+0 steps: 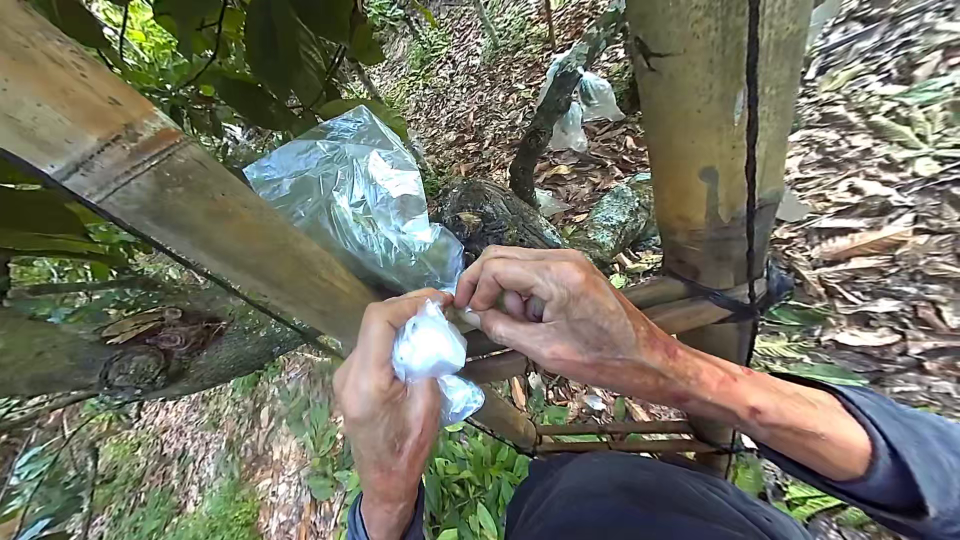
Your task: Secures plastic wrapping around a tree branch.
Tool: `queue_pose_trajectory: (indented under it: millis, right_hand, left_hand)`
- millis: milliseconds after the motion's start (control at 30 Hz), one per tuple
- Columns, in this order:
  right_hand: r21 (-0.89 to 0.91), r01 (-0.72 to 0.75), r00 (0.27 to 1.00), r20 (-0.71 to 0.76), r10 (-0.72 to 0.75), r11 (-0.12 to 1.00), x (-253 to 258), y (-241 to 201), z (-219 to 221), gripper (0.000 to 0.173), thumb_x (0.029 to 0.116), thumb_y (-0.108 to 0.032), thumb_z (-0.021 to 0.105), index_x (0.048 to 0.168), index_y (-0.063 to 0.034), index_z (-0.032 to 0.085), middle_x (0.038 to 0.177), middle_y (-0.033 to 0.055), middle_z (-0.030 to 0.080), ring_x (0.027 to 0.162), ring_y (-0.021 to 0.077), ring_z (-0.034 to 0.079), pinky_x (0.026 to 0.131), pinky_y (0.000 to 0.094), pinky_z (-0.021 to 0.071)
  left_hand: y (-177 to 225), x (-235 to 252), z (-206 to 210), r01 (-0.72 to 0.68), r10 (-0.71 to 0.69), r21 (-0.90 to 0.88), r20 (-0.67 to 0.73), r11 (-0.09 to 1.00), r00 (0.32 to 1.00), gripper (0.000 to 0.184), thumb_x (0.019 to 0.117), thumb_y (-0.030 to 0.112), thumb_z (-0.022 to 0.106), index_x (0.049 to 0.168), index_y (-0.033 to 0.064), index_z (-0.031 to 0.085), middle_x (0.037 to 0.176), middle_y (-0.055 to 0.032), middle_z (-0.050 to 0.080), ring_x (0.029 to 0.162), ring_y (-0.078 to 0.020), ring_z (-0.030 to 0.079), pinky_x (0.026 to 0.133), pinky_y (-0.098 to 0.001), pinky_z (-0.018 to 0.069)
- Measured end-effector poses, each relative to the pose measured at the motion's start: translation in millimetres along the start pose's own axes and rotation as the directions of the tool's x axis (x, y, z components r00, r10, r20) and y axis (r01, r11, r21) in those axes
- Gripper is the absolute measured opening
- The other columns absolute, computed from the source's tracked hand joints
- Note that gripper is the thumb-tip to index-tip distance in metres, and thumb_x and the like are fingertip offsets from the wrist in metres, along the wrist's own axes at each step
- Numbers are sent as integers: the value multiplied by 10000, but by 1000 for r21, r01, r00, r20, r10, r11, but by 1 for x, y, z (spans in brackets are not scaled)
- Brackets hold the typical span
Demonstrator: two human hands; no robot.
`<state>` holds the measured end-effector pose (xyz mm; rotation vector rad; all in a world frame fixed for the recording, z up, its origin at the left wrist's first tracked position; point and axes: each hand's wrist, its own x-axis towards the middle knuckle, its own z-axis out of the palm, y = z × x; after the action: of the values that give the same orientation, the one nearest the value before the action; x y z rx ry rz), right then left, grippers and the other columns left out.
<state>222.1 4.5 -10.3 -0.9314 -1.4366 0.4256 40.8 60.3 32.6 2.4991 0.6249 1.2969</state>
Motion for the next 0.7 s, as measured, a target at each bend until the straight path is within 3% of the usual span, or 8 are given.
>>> queue_pose_trajectory:
  millis: [133, 267, 367, 500, 700]
  right_hand:
    - [-78, 105, 990, 105, -97, 991, 0, 3, -2, 86, 935, -83, 638, 921, -65, 721, 940, -4, 706, 643, -19, 511, 554, 129, 418]
    - [-235, 162, 979, 156, -127, 958, 2, 5, 0, 121, 957, -93, 606, 965, -66, 724, 805, -8, 651, 625, 32, 521, 556, 173, 440]
    - [-349, 168, 981, 154, -120, 922, 1, 6, 3, 146, 952, -76, 579, 1001, -76, 717, 787, 3, 627, 622, 79, 540, 554, 219, 460]
    - [-428, 135, 990, 98, -103, 893, 1, 8, 4, 168, 961, -78, 564, 958, -77, 732, 765, -3, 630, 622, 75, 553, 550, 213, 466]
    - [-524, 96, 994, 90, -57, 846, -2, 10, 9, 137, 935, -64, 575, 879, -71, 700, 726, 28, 617, 636, 147, 610, 542, 288, 493]
  left_hand:
    - [-3, 1, 3, -31, 30, 78, 8, 996, 1000, 134, 938, 24, 625, 1049, -18, 689, 962, -55, 746, 847, -89, 719, 743, -243, 621]
    - [-2, 2, 1, 0, -1, 49, 15, 999, 1000, 133, 948, 35, 606, 1060, -13, 659, 942, -48, 746, 746, -101, 719, 643, -259, 628]
    - [-2, 4, 3, 24, -24, 3, -13, 1000, 1000, 122, 954, 19, 584, 1056, -29, 630, 932, -73, 752, 654, -149, 721, 545, -303, 636]
    - [-2, 2, 9, 40, -43, -32, -106, 999, 993, 135, 928, -21, 567, 1057, -36, 604, 916, -81, 743, 635, -160, 705, 537, -307, 624]
    - [1, 3, 18, 52, -74, -96, -251, 994, 965, 156, 895, -70, 545, 1047, -52, 574, 869, -87, 721, 603, -164, 678, 511, -300, 600]
